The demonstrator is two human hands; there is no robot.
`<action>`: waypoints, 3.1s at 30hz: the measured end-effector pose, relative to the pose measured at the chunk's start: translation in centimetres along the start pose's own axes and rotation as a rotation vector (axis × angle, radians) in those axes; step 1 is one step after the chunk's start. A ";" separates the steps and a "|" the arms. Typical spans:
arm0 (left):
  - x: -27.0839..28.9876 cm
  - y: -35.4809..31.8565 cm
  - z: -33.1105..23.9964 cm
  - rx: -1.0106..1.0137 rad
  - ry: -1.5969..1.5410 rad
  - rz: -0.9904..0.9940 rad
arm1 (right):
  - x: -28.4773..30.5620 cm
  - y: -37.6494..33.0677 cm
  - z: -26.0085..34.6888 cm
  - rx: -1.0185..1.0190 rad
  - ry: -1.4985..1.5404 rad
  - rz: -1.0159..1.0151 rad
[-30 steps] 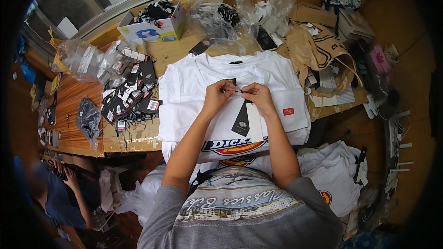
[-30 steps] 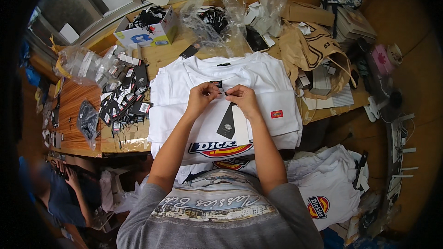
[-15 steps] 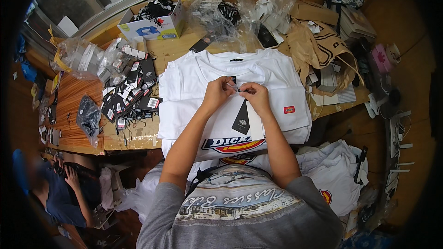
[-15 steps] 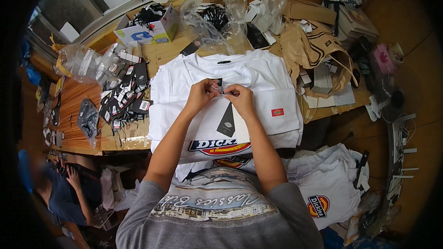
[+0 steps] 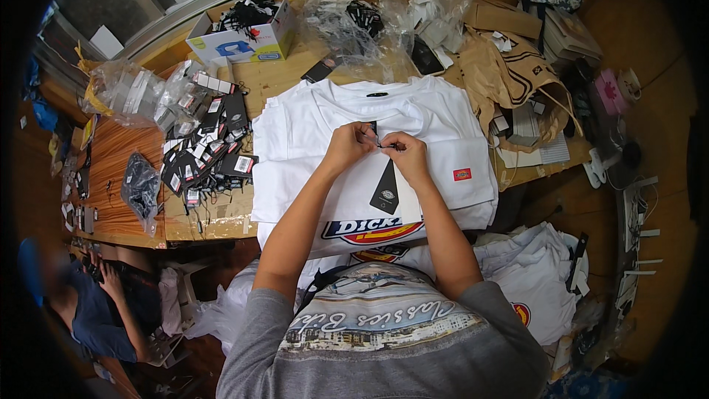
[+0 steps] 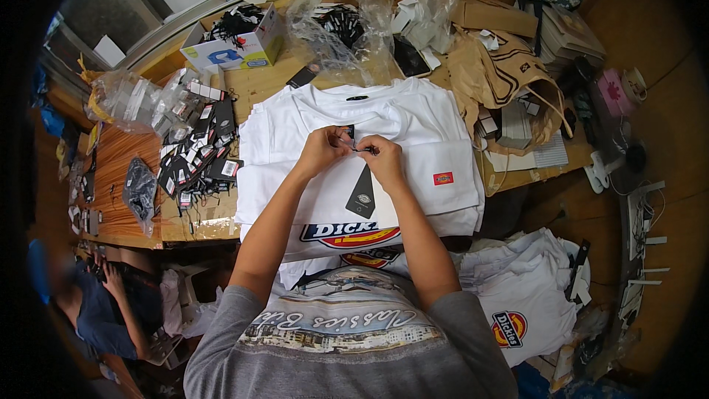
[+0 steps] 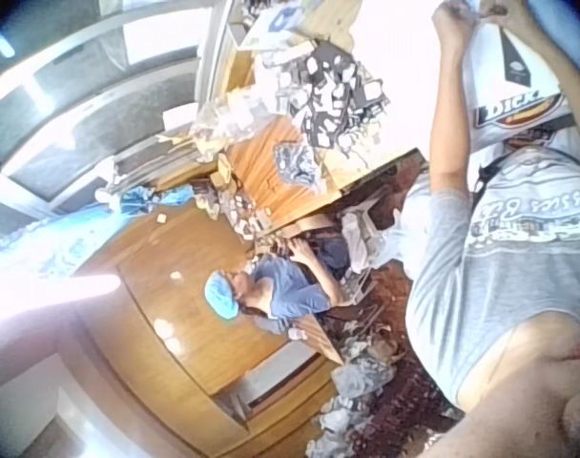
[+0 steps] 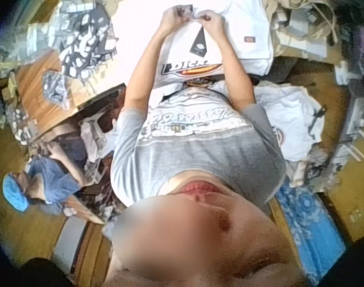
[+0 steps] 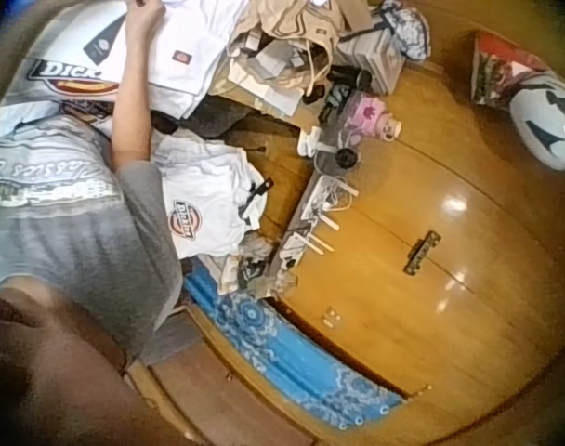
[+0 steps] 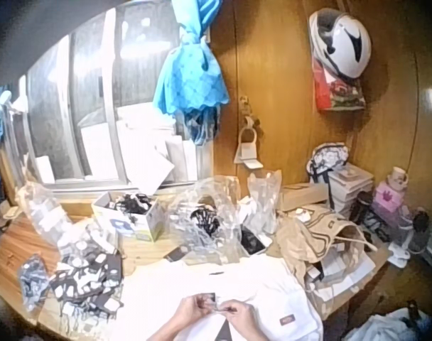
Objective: The person attaches tags to a stack of white t-shirts on a cluttered table. They pick up tags from a pile, thread them onto the shirts, and then fold the shirts. The person also organizes the tags on the table.
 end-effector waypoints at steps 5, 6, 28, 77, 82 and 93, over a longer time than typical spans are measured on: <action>0.0 0.1 0.2 0.001 0.012 -0.012 | -0.2 0.2 -0.7 -0.042 0.065 0.021; 0.0 0.1 0.2 0.009 0.000 -0.016 | -0.3 0.2 -1.0 -0.054 0.090 0.028; -0.3 0.6 0.8 0.059 -0.111 0.033 | -0.5 0.1 -1.7 -0.092 0.191 0.099; 20.8 -2.8 -1.6 -0.236 0.944 -0.496 | 17.1 8.5 -3.5 0.075 -0.651 -0.459; 23.6 -9.6 -2.6 -0.248 0.138 -0.487 | 21.0 1.2 -1.6 0.001 0.299 -0.364; 11.4 -13.0 -7.9 -0.312 0.687 -0.331 | 17.7 -6.4 -5.5 -0.092 -0.497 0.007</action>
Point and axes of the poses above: each hand's wrist, its own y-axis towards the middle knuckle, its own x-axis out of the back of the hand, z = x × y, the point moved 10 cm from there along y, towards the middle knuckle, and after that the axes turned 12 degrees about -y, right-handed, at the moved point
